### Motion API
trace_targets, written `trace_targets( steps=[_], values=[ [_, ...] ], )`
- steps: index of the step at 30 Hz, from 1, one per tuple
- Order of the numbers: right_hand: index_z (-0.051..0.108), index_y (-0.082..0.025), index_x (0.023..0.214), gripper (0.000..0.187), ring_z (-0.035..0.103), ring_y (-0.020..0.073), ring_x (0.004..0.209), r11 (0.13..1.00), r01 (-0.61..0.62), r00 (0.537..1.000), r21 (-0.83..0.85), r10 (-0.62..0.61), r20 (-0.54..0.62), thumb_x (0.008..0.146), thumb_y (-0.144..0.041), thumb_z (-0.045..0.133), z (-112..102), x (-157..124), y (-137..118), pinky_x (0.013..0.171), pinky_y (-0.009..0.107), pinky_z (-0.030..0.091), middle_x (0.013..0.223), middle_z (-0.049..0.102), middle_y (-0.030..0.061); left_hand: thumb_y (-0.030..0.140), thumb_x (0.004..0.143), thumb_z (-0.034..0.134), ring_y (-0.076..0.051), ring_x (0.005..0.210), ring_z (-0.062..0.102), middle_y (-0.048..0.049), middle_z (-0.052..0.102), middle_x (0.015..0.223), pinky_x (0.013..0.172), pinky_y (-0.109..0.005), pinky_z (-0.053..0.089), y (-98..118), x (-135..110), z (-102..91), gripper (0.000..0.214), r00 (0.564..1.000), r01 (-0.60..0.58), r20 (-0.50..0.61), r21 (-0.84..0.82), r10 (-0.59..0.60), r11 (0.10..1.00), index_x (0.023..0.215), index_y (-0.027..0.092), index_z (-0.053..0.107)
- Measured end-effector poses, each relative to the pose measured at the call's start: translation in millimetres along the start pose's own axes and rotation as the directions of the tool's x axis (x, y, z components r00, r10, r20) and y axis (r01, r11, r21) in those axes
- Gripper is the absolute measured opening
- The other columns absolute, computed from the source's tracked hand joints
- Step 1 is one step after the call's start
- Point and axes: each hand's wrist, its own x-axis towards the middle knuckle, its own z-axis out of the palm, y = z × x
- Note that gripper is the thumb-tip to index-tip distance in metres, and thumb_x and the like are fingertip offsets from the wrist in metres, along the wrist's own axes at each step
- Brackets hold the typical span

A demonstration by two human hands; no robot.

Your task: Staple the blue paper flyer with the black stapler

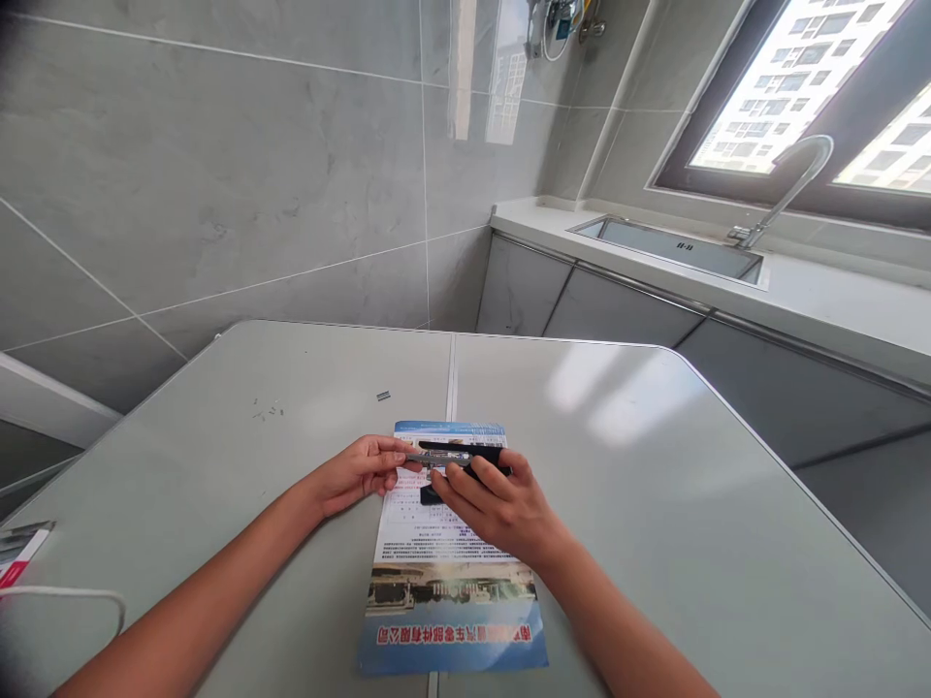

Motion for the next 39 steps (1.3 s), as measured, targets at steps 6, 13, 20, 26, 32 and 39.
trace_targets(
  steps=[6, 13, 20, 26, 32, 39],
  values=[
    [0.078, -0.035, 0.110, 0.031, 0.055, 0.0167, 0.094, 1.000, -0.007, 1.000, -0.019, 0.007, -0.017, 0.087, -0.016, 0.083, -1.6, 2.4, 0.4, 0.088, 0.036, 0.038, 0.107, 0.076, -0.0051, 0.036, 0.078, 0.090, -0.011, 0.074, 0.068, -0.0099, 0.075, 0.098, 0.063, -0.019, 0.053, -0.8, 0.5, 1.5, 0.045, 0.997, -0.067, -0.030, 0.029, 0.068, 0.997, 0.115, 0.014, 0.077],
    [0.077, -0.037, 0.114, 0.036, 0.055, 0.0179, 0.097, 0.999, -0.018, 1.000, -0.035, 0.017, -0.016, 0.086, -0.015, 0.083, -0.7, 1.1, 0.6, 0.087, 0.036, 0.037, 0.107, 0.076, -0.0047, 0.035, 0.076, 0.093, -0.014, 0.074, 0.072, -0.0111, 0.078, 0.091, 0.076, -0.025, 0.057, -4.2, 1.9, 0.4, 0.047, 0.997, -0.050, -0.056, 0.004, 0.050, 0.999, 0.114, 0.012, 0.076],
    [0.080, -0.035, 0.105, 0.032, 0.055, 0.0186, 0.094, 0.995, -0.042, 0.997, -0.089, 0.036, -0.069, 0.083, -0.012, 0.084, -2.9, 2.8, -2.8, 0.084, 0.038, 0.036, 0.104, 0.077, -0.0047, 0.032, 0.082, 0.089, -0.017, 0.090, 0.076, -0.0169, 0.076, 0.119, 0.088, -0.028, 0.059, -1.4, 0.0, 1.0, 0.044, 0.999, -0.052, -0.007, -0.052, 0.052, 0.997, 0.118, 0.012, 0.075],
    [0.082, -0.037, 0.102, 0.030, 0.054, 0.0200, 0.091, 0.982, -0.140, 0.977, -0.130, 0.116, -0.178, 0.080, -0.018, 0.088, 0.9, 5.0, -13.9, 0.081, 0.038, 0.035, 0.099, 0.078, -0.0049, 0.023, 0.082, 0.088, -0.026, 0.115, 0.073, -0.0219, 0.069, 0.135, 0.101, -0.032, 0.056, -0.9, -2.6, -3.0, 0.048, 0.989, -0.049, 0.134, -0.120, 0.065, 0.992, 0.126, 0.010, 0.071],
    [0.082, -0.035, 0.107, 0.032, 0.054, 0.0193, 0.092, 0.987, -0.135, 0.981, -0.090, 0.120, -0.150, 0.081, -0.016, 0.087, 4.5, 3.3, -17.0, 0.080, 0.039, 0.036, 0.102, 0.079, -0.0056, 0.025, 0.084, 0.086, -0.024, 0.112, 0.074, -0.0226, 0.068, 0.136, 0.101, -0.032, 0.054, -0.5, -2.9, -3.8, 0.050, 0.982, -0.046, 0.178, -0.125, 0.068, 0.991, 0.129, 0.010, 0.070],
    [0.071, -0.040, 0.133, 0.060, 0.055, 0.0229, 0.085, 0.931, -0.365, 0.915, 0.024, 0.363, -0.175, 0.087, -0.003, 0.071, 3.9, 0.4, -10.1, 0.082, 0.043, 0.037, 0.094, 0.080, -0.0030, 0.030, 0.084, 0.086, -0.011, 0.082, 0.069, -0.0123, 0.073, 0.110, 0.079, -0.022, 0.056, 2.5, -2.0, -0.2, 0.037, 0.998, -0.024, 0.050, -0.157, 0.032, 0.987, 0.114, 0.011, 0.074]
  ],
)
